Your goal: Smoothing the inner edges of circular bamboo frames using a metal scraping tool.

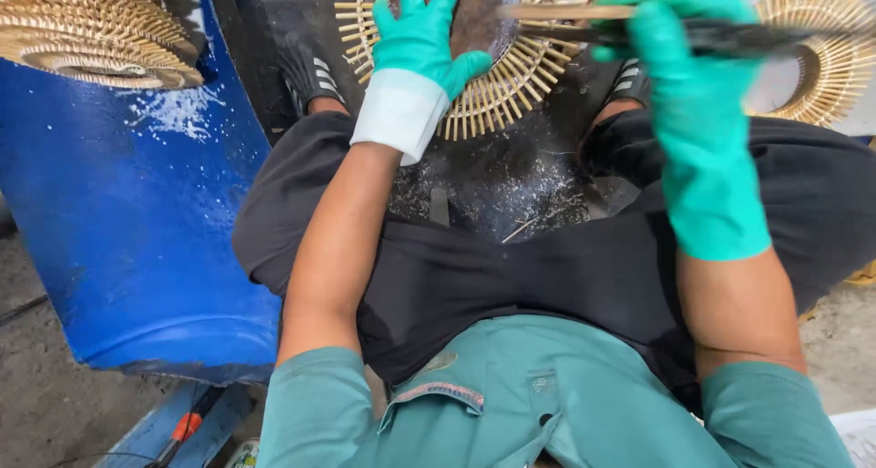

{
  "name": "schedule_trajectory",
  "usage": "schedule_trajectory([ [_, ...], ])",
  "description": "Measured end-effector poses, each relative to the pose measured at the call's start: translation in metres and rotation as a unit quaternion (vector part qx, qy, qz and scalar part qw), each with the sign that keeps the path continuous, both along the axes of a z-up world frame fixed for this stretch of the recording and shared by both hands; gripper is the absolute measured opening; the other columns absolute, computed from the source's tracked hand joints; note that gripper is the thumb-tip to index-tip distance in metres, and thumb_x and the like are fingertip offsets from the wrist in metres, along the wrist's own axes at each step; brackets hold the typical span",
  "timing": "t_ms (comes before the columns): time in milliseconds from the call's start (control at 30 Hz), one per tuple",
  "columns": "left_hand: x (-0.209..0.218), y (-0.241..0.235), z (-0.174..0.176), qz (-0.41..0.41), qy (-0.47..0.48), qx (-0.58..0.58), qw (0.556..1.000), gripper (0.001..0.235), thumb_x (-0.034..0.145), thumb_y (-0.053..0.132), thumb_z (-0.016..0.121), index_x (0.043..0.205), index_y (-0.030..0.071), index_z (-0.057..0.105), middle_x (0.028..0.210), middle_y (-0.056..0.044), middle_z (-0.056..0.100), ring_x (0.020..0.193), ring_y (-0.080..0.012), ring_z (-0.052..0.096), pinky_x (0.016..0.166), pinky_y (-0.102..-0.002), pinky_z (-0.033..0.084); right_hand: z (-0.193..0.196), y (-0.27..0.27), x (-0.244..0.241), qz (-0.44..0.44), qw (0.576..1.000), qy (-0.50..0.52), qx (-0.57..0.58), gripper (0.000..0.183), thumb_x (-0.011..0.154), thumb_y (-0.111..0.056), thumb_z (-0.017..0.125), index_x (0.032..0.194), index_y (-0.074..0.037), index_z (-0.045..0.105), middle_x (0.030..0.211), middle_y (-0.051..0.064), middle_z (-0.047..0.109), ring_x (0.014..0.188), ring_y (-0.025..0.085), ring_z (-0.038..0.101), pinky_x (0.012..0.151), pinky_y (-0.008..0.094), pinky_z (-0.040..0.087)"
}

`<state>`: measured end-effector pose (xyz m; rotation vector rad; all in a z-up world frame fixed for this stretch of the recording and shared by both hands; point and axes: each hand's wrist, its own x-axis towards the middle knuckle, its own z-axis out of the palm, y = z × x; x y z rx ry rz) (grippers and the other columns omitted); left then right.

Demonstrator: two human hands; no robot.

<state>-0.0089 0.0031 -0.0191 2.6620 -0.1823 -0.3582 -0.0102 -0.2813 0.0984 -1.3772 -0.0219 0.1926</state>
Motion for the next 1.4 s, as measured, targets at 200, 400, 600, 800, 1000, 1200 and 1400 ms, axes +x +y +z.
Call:
schedule_trajectory([
  [200, 0.004, -0.004, 0.013, 0.008, 0.040, 0.010, 0.999, 0.104, 0.077, 0.051, 0.095, 0.158, 0.037, 0.032, 0.169, -0.021, 0.017, 0.140, -0.0630, 0.025, 0.116, -0.063, 0.029, -0.001, 0.005, -0.015, -0.011, 0.999, -0.014, -0.037, 0.013, 0.108, -0.006, 0.068, 0.121, -0.001, 0.066, 0.114, 0.009, 0.073, 0.099, 0.016, 0.074, 0.092, 0.031, 0.064],
  [400, 0.005, 0.003, -0.004, -0.017, -0.013, 0.001, 1.000, 0.106, 0.073, 0.042, 0.095, 0.160, 0.036, 0.034, 0.167, -0.023, 0.017, 0.145, -0.0581, 0.028, 0.118, -0.065, 0.027, -0.021, -0.010, -0.026, 0.014, 0.998, -0.005, -0.054, 0.012, 0.114, 0.003, 0.066, 0.126, 0.003, 0.063, 0.120, 0.013, 0.072, 0.104, 0.017, 0.074, 0.094, 0.030, 0.064],
  [600, 0.011, -0.002, 0.024, 0.006, 0.057, 0.006, 0.998, 0.100, 0.076, 0.039, 0.096, 0.157, 0.039, 0.038, 0.169, -0.018, 0.018, 0.143, -0.0630, 0.020, 0.114, -0.060, 0.032, -0.017, -0.009, -0.024, 0.003, 0.994, 0.013, -0.106, 0.010, 0.116, 0.001, 0.070, 0.124, 0.004, 0.065, 0.117, 0.013, 0.073, 0.102, 0.018, 0.075, 0.092, 0.030, 0.064],
  [800, 0.010, 0.007, 0.004, -0.036, -0.027, -0.007, 0.999, 0.094, 0.075, 0.020, 0.092, 0.155, 0.041, 0.048, 0.167, -0.016, 0.013, 0.146, -0.0654, 0.015, 0.121, -0.059, 0.034, -0.027, -0.011, -0.019, 0.015, 0.988, 0.048, -0.144, 0.012, 0.114, -0.001, 0.071, 0.125, 0.003, 0.070, 0.106, 0.012, 0.074, 0.094, 0.016, 0.072, 0.083, 0.028, 0.059],
  [1000, 0.010, -0.003, 0.003, 0.019, 0.039, -0.012, 0.999, 0.091, 0.076, -0.004, 0.076, 0.152, 0.044, 0.057, 0.171, -0.013, 0.005, 0.145, -0.0661, 0.011, 0.122, -0.057, 0.032, -0.024, -0.008, -0.014, 0.037, 0.987, 0.025, -0.152, 0.014, 0.112, -0.003, 0.071, 0.125, 0.002, 0.071, 0.116, 0.011, 0.073, 0.100, 0.017, 0.072, 0.090, 0.030, 0.060],
  [1200, 0.019, -0.002, -0.003, 0.048, 0.043, -0.061, 0.996, 0.084, 0.070, -0.012, 0.068, 0.137, 0.040, 0.070, 0.172, -0.009, 0.007, 0.152, -0.0580, 0.012, 0.124, -0.047, 0.037, -0.023, -0.011, -0.010, 0.027, 0.991, 0.011, -0.128, 0.015, 0.113, -0.002, 0.070, 0.127, 0.002, 0.069, 0.119, 0.010, 0.074, 0.104, 0.016, 0.074, 0.096, 0.030, 0.062],
  [1400, 0.016, -0.003, -0.002, 0.039, -0.023, -0.048, 0.998, 0.073, 0.082, 0.020, 0.090, 0.147, 0.030, 0.059, 0.170, -0.021, 0.006, 0.153, -0.0558, 0.014, 0.127, -0.056, 0.019, -0.008, -0.013, -0.010, -0.013, 0.995, 0.068, -0.067, 0.014, 0.110, -0.004, 0.070, 0.123, 0.000, 0.070, 0.115, 0.009, 0.074, 0.101, 0.015, 0.073, 0.093, 0.028, 0.061],
])
